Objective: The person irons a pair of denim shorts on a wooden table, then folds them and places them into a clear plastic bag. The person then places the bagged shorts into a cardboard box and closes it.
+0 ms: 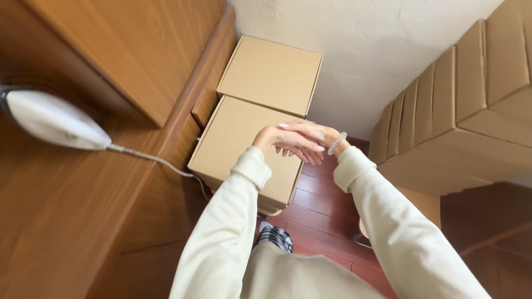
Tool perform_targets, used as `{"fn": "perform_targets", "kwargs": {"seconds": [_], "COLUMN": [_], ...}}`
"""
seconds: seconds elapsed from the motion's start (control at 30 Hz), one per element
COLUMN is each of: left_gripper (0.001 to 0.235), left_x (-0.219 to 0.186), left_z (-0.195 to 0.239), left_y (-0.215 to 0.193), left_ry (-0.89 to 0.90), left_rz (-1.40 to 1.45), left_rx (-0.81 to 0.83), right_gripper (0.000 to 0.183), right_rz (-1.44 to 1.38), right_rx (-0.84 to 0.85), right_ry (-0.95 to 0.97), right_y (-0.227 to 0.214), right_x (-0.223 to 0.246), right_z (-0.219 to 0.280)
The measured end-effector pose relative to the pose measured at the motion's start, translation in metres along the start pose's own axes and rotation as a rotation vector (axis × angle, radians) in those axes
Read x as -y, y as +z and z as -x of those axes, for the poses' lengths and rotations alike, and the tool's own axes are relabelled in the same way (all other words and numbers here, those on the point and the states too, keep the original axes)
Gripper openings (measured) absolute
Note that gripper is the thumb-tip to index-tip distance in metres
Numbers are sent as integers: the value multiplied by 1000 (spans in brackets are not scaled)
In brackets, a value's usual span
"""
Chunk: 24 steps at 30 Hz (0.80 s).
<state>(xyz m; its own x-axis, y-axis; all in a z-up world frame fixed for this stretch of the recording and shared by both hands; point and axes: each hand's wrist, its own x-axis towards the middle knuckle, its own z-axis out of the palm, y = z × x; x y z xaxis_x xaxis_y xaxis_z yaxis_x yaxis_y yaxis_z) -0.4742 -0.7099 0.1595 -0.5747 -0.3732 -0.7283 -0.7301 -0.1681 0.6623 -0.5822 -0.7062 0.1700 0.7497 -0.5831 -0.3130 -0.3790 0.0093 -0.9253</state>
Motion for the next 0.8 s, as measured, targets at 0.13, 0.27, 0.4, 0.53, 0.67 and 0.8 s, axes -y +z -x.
{"fn": "perform_targets", "kwargs": {"seconds": [0.13, 0.27, 0.4, 0.53, 0.67, 0.8], "left_gripper": [41, 28, 37, 41, 73, 71], "left_x": [42, 8, 23, 32, 27, 15], "left_z": [-88, -50, -84, -105, -107, -140], "left_y": [-71, -110, -128, -147, -168, -181], "left_ry": [31, -26, -191, -225, 37, 332], "left_rz": [-42, 171, 210, 294, 399, 800], "left_rx": [-124, 196, 51, 52, 37, -374], "right_gripper": [42, 46, 50, 53, 57, 62], "right_rz": [-114, -271, -427, -533, -676, -799], "right_rx": [-62, -136, -194, -197, -184, -144], "right_ry": [-31, -57, -94, -106, -111, -103], "right_y": [-30, -42, -53, -75, -119, -181], "right_x": [-12, -29, -43, -73, -109, -132], "right_z": [-42, -80, -122, -138, -155, -186]}}
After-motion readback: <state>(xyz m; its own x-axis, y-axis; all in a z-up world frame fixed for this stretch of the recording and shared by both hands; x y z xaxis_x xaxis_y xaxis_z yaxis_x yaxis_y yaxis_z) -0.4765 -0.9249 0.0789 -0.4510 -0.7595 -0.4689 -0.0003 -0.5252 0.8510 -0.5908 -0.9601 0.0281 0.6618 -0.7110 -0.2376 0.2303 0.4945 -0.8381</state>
